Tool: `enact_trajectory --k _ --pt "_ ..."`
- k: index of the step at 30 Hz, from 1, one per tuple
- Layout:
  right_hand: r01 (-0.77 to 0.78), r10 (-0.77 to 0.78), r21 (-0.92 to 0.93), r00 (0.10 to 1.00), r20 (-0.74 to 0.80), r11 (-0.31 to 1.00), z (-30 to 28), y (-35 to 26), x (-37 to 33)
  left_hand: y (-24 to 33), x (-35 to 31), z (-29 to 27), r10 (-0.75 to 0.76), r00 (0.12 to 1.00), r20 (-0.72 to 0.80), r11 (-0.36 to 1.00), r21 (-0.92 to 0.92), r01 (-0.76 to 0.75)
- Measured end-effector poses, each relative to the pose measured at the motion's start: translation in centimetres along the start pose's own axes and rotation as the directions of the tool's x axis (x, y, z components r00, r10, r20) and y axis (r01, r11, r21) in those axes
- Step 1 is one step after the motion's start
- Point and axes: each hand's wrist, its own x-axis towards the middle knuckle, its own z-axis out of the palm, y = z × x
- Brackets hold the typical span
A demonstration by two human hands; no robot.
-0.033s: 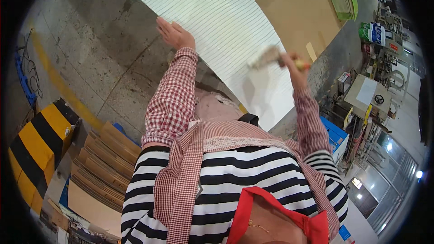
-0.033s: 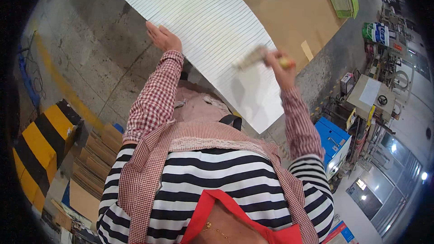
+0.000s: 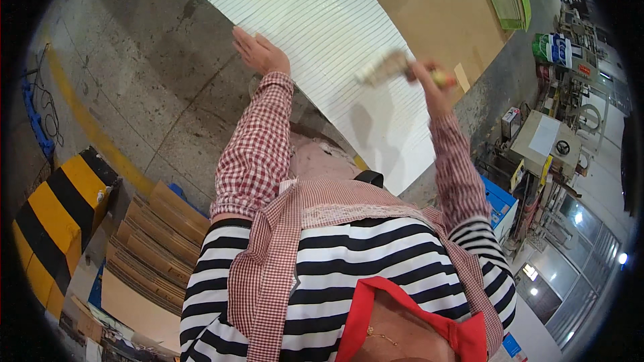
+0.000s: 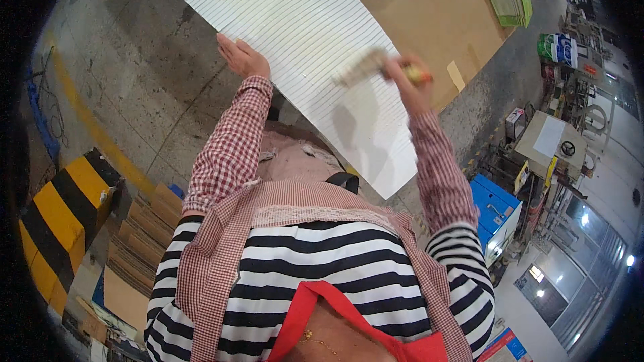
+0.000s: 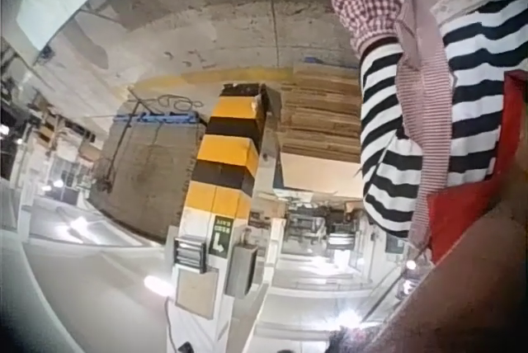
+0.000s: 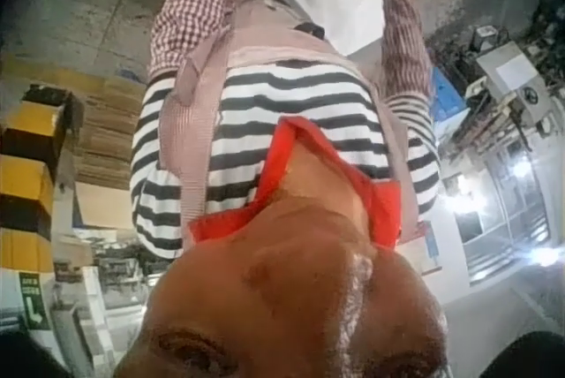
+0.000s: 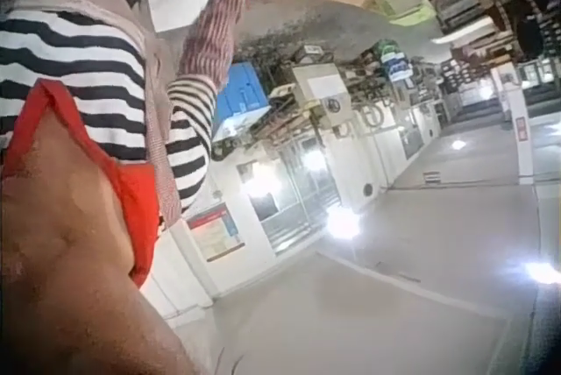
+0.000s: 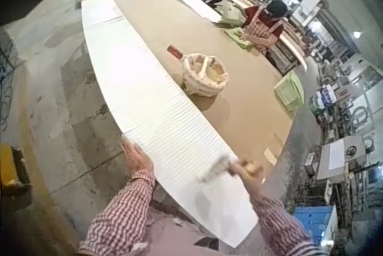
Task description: Applying adhesive with a brush onto long strips of white paper materials on a work table.
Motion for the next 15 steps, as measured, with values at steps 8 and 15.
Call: enact_trajectory --k 8,15 --pt "0.089 -0.098 0.087 0.988 0.116 0.992 6.8 0.4 9.1 0.2 -0.3 0.4 0.027 1.000 0.010 1.000 0.008 -0.027" --pt "-0.171 0.168 -0.046 0.984 -0.064 0.984 -5.3 6.1 -6.0 0.2 0.2 0.2 0.054 0.999 0.001 0.998 -0.025 -0.054"
